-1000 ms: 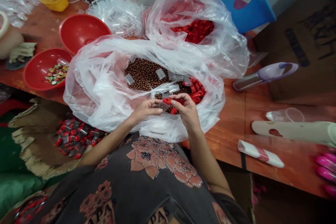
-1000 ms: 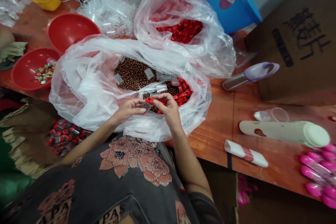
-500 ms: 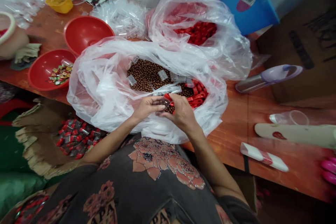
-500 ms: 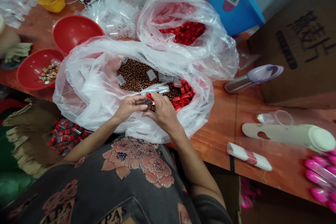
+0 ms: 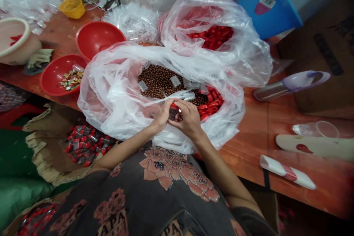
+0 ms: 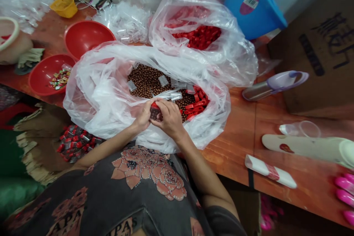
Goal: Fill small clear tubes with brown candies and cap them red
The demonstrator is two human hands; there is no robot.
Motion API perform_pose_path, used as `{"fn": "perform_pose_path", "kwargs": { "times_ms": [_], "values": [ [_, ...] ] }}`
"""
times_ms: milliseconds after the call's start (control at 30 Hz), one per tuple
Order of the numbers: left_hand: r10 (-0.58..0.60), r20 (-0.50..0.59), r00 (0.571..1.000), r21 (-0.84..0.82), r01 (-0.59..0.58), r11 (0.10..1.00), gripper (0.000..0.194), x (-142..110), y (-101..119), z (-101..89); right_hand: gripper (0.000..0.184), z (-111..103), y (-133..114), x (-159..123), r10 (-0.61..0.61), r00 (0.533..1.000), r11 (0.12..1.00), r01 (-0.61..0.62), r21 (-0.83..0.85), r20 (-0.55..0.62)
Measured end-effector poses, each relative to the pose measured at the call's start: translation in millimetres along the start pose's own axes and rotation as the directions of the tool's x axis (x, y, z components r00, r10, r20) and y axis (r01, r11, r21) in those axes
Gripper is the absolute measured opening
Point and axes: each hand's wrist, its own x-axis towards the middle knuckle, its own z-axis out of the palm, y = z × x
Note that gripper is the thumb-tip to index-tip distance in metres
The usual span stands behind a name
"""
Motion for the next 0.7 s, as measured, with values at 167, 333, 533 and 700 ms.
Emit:
{"fn": "perform_pose_path", "kwargs": {
  "times_ms": [167, 333, 533, 700],
  "values": [
    [0.04, -0.008, 0.999, -0.042, -0.04, 0.998, 0.052, -2.0, 31.6, -19.6, 0.08, -8.9, 7.9, 21.6, -0.037, 0.993, 0.968, 0.007, 0.249, 0.115],
    [0.03, -0.024, 0.999, -0.263, -0.035, 0.964, 0.045, 4.0, 63.1, -42.2, 0.033, 14.9, 49.2, 68.3, 0.145, 0.983, 0.967, -0.164, 0.193, 0.109],
    [-0.024, 0.078, 0.997, -0.446, 0.056, 0.893, 0.042, 7.2, 69.6, -51.5, 0.027, 58.3, 70.3, 106.1, 0.237, 0.854, 0.969, -0.177, -0.17, 0.464],
    [-0.097, 0.073, 0.993, -0.484, 0.12, 0.867, 0.044, 11.1, 65.4, -55.1, 0.025, 69.9, 66.9, 106.1, 0.274, 0.852, 0.962, -0.241, -0.13, 0.447]
  ]
}}
